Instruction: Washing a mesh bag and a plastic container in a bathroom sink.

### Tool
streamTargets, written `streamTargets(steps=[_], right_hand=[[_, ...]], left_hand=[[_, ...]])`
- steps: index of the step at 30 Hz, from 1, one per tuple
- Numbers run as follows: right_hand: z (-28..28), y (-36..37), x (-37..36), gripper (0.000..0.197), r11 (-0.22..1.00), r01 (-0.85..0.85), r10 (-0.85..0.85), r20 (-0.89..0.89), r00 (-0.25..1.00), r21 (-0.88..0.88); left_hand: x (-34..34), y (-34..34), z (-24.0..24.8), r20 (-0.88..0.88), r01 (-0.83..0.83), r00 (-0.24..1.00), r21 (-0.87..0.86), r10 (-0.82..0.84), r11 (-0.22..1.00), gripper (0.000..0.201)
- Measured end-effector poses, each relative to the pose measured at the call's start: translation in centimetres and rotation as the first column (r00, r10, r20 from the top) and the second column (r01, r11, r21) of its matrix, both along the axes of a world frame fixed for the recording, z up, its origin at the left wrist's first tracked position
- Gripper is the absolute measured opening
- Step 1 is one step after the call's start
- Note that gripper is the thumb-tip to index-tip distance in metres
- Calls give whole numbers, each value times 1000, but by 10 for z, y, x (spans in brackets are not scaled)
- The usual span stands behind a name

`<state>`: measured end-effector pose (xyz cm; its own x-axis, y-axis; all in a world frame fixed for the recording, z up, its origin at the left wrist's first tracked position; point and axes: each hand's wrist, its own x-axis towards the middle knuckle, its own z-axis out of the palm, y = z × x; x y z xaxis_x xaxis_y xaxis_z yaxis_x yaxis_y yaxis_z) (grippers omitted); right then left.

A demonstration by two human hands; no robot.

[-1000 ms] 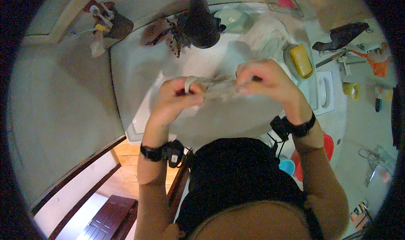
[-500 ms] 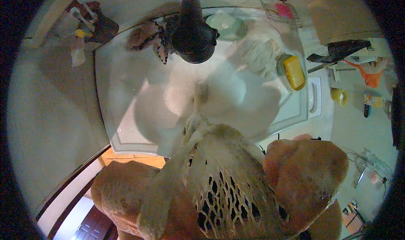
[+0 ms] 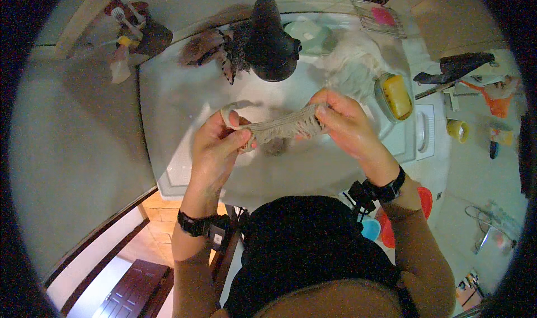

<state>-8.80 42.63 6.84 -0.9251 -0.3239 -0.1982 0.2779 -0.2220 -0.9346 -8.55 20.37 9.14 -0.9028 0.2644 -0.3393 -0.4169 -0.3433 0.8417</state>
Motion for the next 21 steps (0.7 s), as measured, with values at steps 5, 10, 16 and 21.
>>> streamTargets(steps=[5, 10, 16, 21], right_hand=[[-2, -12, -5, 12, 993, 83, -84, -1, 997, -79], [25, -15, -7, 14, 984, -64, 59, 33, 998, 167], [31, -19, -11, 21, 845, -216, 403, -319, 858, 488], [21, -28, -1, 20, 858, 41, 223, -443, 869, 512]], left_hand=[[-3, 2, -8, -48, -39, 998, 58, 42, 998, 23], [-1, 18, -2, -70, 11, 997, -66, -15, 998, 22], [1, 22, 1, -142, 32, 989, -112, -48, 993, 19], [2, 23, 1, -192, 39, 980, -93, -57, 995, 16]])
